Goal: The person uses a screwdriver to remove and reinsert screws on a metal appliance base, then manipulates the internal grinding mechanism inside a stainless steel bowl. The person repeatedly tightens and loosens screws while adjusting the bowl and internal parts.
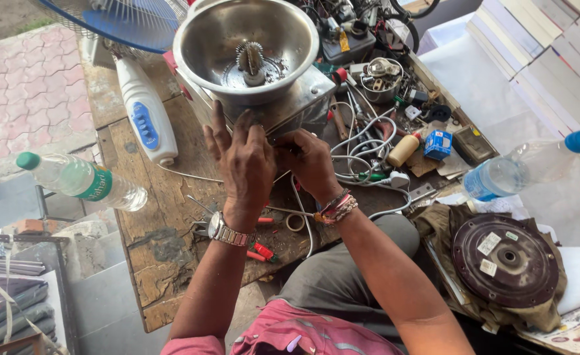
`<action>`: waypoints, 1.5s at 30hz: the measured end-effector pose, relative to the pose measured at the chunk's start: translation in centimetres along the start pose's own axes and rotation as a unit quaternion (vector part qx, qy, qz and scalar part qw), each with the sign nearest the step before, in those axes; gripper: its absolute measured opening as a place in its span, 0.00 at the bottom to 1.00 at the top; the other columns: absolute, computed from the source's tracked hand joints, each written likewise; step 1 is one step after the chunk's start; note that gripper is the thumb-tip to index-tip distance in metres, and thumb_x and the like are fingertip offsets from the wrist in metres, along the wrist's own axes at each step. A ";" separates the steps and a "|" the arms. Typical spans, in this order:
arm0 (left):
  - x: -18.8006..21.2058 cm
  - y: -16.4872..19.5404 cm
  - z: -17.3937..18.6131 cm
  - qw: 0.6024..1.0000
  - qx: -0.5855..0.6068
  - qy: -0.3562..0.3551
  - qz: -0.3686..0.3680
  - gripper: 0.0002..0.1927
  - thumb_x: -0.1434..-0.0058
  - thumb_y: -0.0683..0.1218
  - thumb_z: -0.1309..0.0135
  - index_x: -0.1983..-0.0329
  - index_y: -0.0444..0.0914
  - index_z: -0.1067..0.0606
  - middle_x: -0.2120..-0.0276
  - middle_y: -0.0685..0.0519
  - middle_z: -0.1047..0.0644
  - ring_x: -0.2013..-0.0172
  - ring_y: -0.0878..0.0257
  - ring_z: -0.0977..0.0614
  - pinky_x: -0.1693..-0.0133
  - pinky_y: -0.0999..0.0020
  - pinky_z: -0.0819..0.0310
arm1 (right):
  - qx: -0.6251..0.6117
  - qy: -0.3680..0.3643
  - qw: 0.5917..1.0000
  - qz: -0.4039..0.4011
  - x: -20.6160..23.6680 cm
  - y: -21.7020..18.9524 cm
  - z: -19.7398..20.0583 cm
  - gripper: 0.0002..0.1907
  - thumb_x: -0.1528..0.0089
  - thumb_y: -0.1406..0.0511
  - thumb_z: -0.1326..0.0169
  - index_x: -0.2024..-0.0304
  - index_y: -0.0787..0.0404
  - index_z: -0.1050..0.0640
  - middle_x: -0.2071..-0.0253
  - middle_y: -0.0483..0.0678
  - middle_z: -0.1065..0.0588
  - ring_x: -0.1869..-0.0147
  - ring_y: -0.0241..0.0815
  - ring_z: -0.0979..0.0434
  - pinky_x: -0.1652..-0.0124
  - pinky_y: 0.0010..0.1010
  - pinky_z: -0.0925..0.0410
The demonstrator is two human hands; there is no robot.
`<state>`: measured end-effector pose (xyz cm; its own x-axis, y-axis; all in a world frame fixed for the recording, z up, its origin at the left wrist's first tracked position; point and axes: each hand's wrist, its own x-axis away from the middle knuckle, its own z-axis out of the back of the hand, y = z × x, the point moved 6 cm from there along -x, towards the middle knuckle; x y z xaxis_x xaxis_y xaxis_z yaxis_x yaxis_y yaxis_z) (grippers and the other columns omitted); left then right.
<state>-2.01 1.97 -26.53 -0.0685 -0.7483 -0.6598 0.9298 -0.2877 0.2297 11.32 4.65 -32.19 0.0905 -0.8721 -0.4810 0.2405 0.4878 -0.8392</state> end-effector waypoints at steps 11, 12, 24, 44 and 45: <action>0.1 -0.7 -0.3 1.000 0.018 -0.010 0.006 0.08 0.40 0.40 0.41 0.57 0.34 0.23 0.39 0.43 0.25 0.26 0.35 0.46 0.30 0.30 0.59 | 0.003 0.036 0.998 -0.044 -1.0 0.9 -0.7 0.07 0.39 0.74 0.40 0.58 0.64 0.19 0.61 0.47 0.20 0.61 0.37 0.17 0.63 0.27 0.23; 0.1 -0.7 -0.3 1.000 0.022 -0.011 0.004 0.09 0.41 0.40 0.40 0.57 0.34 0.23 0.39 0.43 0.25 0.26 0.35 0.46 0.30 0.30 0.60 | 0.002 0.052 0.997 -0.062 -1.0 1.2 -0.7 0.06 0.39 0.73 0.39 0.59 0.64 0.19 0.62 0.47 0.19 0.62 0.37 0.17 0.63 0.27 0.24; 0.0 -0.9 -0.6 1.000 0.006 -0.014 0.007 0.08 0.40 0.40 0.41 0.58 0.35 0.23 0.38 0.44 0.25 0.26 0.36 0.46 0.30 0.30 0.58 | 0.074 0.176 0.980 0.053 1.6 -1.3 -2.2 0.11 0.39 0.74 0.40 0.53 0.64 0.19 0.55 0.52 0.21 0.56 0.46 0.18 0.58 0.31 0.25; -0.1 -0.8 -0.6 1.000 0.019 -0.006 -0.001 0.05 0.37 0.41 0.42 0.60 0.34 0.24 0.38 0.42 0.26 0.26 0.35 0.46 0.30 0.30 0.58 | 0.151 0.226 0.957 0.095 1.7 -1.0 -3.1 0.11 0.39 0.72 0.38 0.53 0.62 0.19 0.58 0.49 0.21 0.56 0.49 0.21 0.54 0.37 0.28; -0.1 -0.9 -0.5 1.000 0.023 -0.007 -0.001 0.05 0.37 0.41 0.42 0.60 0.34 0.24 0.38 0.42 0.26 0.26 0.35 0.46 0.30 0.30 0.58 | 0.151 0.231 0.956 0.096 1.8 -1.0 -3.1 0.11 0.39 0.71 0.38 0.53 0.62 0.19 0.59 0.49 0.21 0.57 0.48 0.21 0.54 0.37 0.28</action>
<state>-2.60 2.61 -27.06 -0.0760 -0.7552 -0.6510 0.9121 -0.3165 0.2606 8.24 2.78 -33.02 -0.2585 -0.6232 -0.7381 0.5369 0.5426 -0.6461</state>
